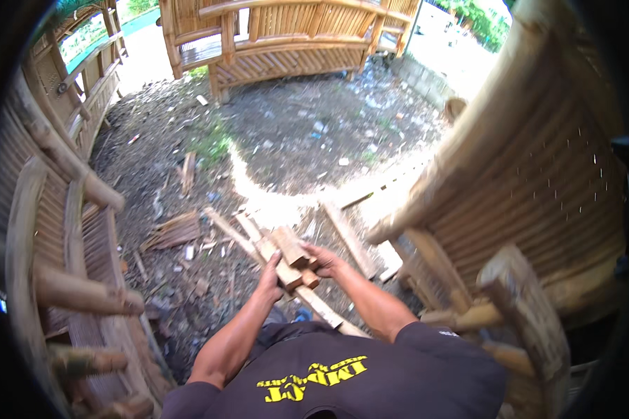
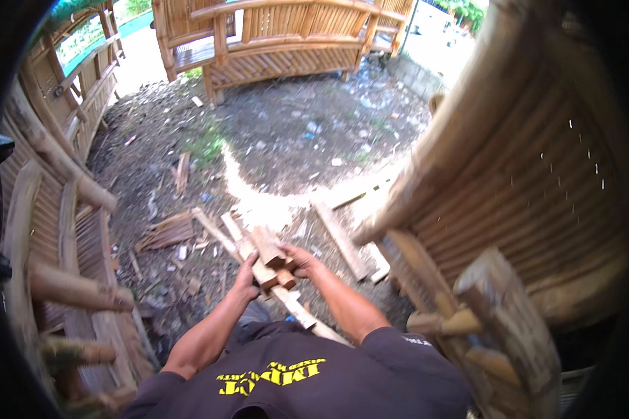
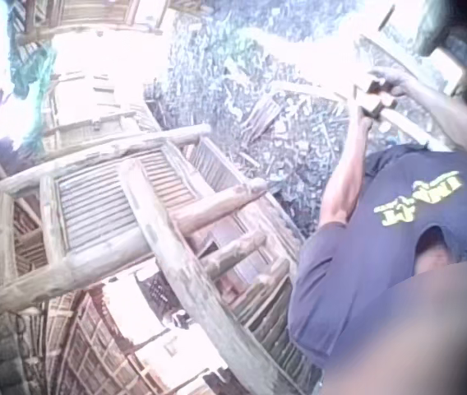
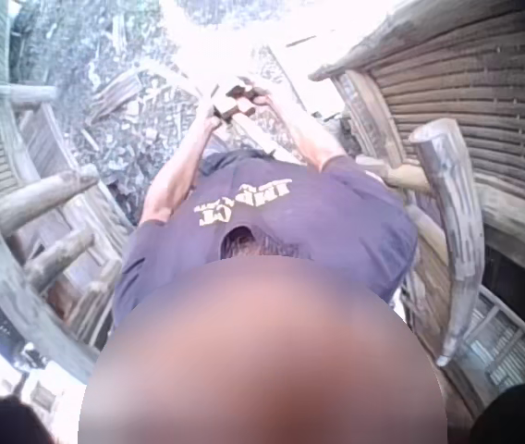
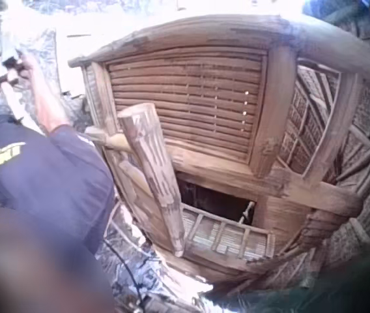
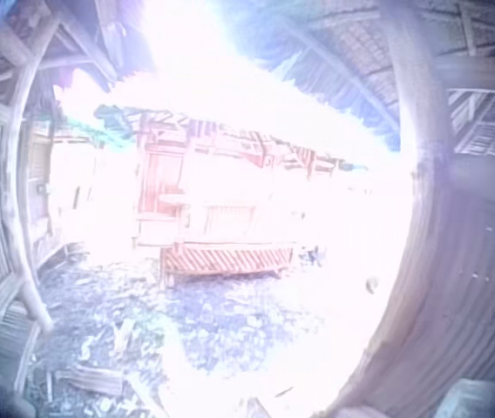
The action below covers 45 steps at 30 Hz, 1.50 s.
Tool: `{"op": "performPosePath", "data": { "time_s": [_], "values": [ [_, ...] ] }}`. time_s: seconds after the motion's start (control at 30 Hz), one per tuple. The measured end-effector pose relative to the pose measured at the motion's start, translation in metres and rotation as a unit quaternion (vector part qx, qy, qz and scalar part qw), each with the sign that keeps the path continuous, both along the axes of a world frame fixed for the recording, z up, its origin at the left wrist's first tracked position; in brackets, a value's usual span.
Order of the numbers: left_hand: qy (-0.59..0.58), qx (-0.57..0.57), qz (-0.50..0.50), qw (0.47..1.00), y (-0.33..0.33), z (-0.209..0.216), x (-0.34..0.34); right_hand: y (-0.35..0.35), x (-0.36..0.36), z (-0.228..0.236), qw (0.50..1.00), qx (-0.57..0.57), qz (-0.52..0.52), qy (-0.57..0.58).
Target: The person gathers scattered wood pieces and debris by hand, then uses a broom to sweep the dirt floor of a bamboo structure. The person moves around the area to collect and sweep debris into a pile.
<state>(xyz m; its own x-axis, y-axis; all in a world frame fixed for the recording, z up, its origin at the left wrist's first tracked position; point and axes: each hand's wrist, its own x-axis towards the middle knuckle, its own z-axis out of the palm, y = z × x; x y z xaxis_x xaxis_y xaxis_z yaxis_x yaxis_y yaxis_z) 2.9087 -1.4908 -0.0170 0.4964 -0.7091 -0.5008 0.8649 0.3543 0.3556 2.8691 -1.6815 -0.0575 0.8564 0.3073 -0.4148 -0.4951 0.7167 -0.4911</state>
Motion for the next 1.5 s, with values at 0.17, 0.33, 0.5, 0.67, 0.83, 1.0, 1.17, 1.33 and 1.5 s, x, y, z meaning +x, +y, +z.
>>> {"op": "performPosePath", "data": {
  "time_s": [0.17,0.33,0.5,0.67,0.83,1.0,1.17,1.33,1.5],
  "values": [
    [0.018,0.079,0.016,0.997,-0.073,-0.028,0.183,-0.069,0.178,0.002,0.998,-0.031,-0.037,0.045],
    [0.010,0.071,-0.063,0.995,-0.169,-0.031,0.380,-0.152,0.341,0.010,0.993,-0.022,-0.106,0.043],
    [-0.029,0.077,-0.226,0.971,-0.290,0.015,0.512,-0.258,0.438,0.028,0.976,-0.040,-0.206,0.061],
    [-0.058,0.086,-0.295,0.950,-0.450,0.015,0.611,-0.388,0.510,0.036,0.955,-0.030,-0.294,0.035],
    [-0.056,0.087,-0.339,0.935,-0.619,-0.002,0.703,-0.537,0.591,0.044,0.934,-0.049,-0.339,0.097],
    [-0.018,0.114,-0.349,0.930,-0.780,0.014,0.775,-0.695,0.659,0.066,0.930,-0.062,-0.342,0.123],
    [-0.038,0.132,-0.369,0.919,-0.942,0.014,0.844,-0.854,0.727,0.057,0.934,-0.038,-0.338,0.108],
    [0.015,0.125,-0.426,0.896,-1.135,-0.030,0.927,-1.032,0.803,0.019,0.928,-0.013,-0.359,0.094],
    [0.030,0.121,-0.476,0.870,-1.338,-0.026,0.961,-1.212,0.828,0.001,0.901,0.018,-0.421,0.102]
  ]
}}
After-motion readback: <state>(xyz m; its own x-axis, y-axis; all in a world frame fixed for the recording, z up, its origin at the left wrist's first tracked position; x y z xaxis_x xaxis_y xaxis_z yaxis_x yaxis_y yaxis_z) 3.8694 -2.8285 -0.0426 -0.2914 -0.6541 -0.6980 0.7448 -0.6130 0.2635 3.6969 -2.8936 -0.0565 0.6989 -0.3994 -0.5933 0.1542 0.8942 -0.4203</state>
